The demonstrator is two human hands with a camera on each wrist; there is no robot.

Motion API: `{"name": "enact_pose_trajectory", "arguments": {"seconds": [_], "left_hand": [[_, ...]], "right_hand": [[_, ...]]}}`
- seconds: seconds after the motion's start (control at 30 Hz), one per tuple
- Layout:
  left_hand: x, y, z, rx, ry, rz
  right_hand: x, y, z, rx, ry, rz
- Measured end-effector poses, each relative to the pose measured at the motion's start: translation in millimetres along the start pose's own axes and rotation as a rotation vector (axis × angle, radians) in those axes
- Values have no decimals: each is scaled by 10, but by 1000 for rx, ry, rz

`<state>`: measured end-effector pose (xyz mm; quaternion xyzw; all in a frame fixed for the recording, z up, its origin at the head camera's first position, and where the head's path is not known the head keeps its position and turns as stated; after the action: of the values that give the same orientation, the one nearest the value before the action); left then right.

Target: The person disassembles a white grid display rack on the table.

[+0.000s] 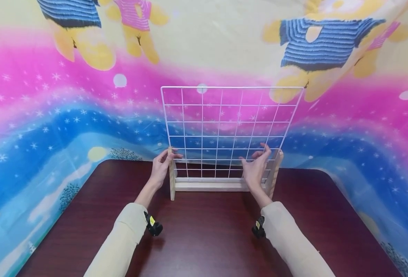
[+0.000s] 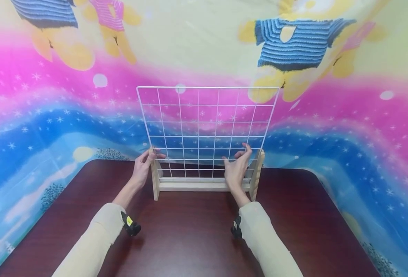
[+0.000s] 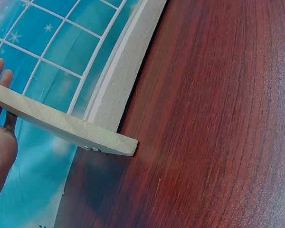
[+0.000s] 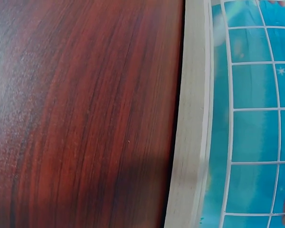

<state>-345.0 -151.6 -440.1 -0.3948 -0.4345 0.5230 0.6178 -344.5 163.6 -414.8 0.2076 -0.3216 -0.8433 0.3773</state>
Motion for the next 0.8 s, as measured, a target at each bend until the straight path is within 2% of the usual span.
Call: {"name": "enact_pose_trajectory", "arguments": {"seconds": [0.37,0.53,0.8], "left_hand": [[14,-98,-20,-15,-1,-17],[21,-87,-19,-41,-17,-18],[23,-51,-19,2,-6,-47]], "right_hand": [[5,54,46,13,4,16],[2,67,62,5,-2,9],[-2,82,79,-7,-3,5]]}}
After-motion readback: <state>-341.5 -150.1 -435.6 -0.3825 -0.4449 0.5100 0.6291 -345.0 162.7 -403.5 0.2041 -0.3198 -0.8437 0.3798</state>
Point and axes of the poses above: each hand's wrist, its own z-axis towards the middle knuckle, its own x-axis out of the palm, y = z × x, the point moved 1 cm from there along z, towards the middle knuckle, and after that the axes turned 11 degrees about -x, right-handed, at the moved point
